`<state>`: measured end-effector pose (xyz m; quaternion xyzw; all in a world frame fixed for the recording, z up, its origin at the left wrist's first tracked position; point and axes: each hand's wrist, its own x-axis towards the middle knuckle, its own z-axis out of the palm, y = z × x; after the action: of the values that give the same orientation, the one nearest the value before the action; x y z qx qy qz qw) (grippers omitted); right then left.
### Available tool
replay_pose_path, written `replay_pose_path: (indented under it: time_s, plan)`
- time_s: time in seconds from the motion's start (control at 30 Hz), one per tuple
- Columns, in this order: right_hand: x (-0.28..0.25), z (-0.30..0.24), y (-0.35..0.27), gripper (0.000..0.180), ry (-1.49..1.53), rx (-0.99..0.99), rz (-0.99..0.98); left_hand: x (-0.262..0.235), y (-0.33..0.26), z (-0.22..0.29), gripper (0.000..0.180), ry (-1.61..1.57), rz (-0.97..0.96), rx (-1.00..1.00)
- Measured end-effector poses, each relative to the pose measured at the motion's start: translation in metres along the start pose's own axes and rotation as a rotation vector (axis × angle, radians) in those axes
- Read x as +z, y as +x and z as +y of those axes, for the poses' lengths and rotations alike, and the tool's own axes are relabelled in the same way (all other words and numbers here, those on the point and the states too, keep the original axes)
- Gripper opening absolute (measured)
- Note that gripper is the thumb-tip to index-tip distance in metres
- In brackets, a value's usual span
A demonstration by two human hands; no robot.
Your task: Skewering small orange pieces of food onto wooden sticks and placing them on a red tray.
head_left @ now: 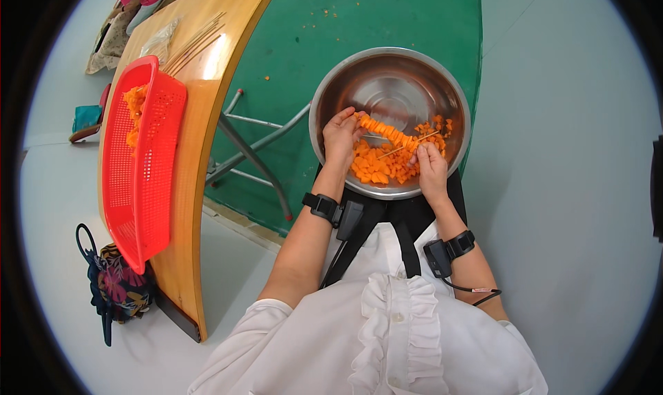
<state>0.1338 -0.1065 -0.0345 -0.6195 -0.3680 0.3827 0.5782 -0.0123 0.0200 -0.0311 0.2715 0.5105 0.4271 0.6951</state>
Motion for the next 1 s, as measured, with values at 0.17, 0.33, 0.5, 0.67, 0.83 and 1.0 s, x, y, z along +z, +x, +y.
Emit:
replay_pose_path:
  time_s: [0.17,0.33,0.5,0.67,0.83,1.0]
  plan:
    - [0.0003,0.002,0.0005,0.023,-0.031,-0.025,0.013,-0.0012,-0.0016,-0.0015,0.024,0.015,-0.048,0.023]
    - [0.0007,-0.0006,0.0011,0.023,-0.056,-0.018,0.018,-0.0048,-0.0042,-0.0007,0.02,0.072,-0.081,0.039]
    - [0.0014,-0.004,0.0019,0.023,-0.145,-0.029,0.032,-0.0056,-0.0046,-0.0005,0.019,0.07,-0.104,0.034]
    - [0.0014,-0.002,0.0016,0.023,-0.136,-0.032,0.038,-0.0033,-0.0058,-0.0036,0.017,0.007,-0.079,0.066]
    - [0.0021,-0.0058,0.0005,0.023,-0.156,0.006,0.017,-0.0036,-0.0052,-0.0045,0.015,-0.001,-0.064,0.073]
    - [0.0022,-0.0064,0.0005,0.024,-0.22,-0.024,0.042,-0.0033,-0.005,-0.0069,0.015,0.011,-0.063,0.08]
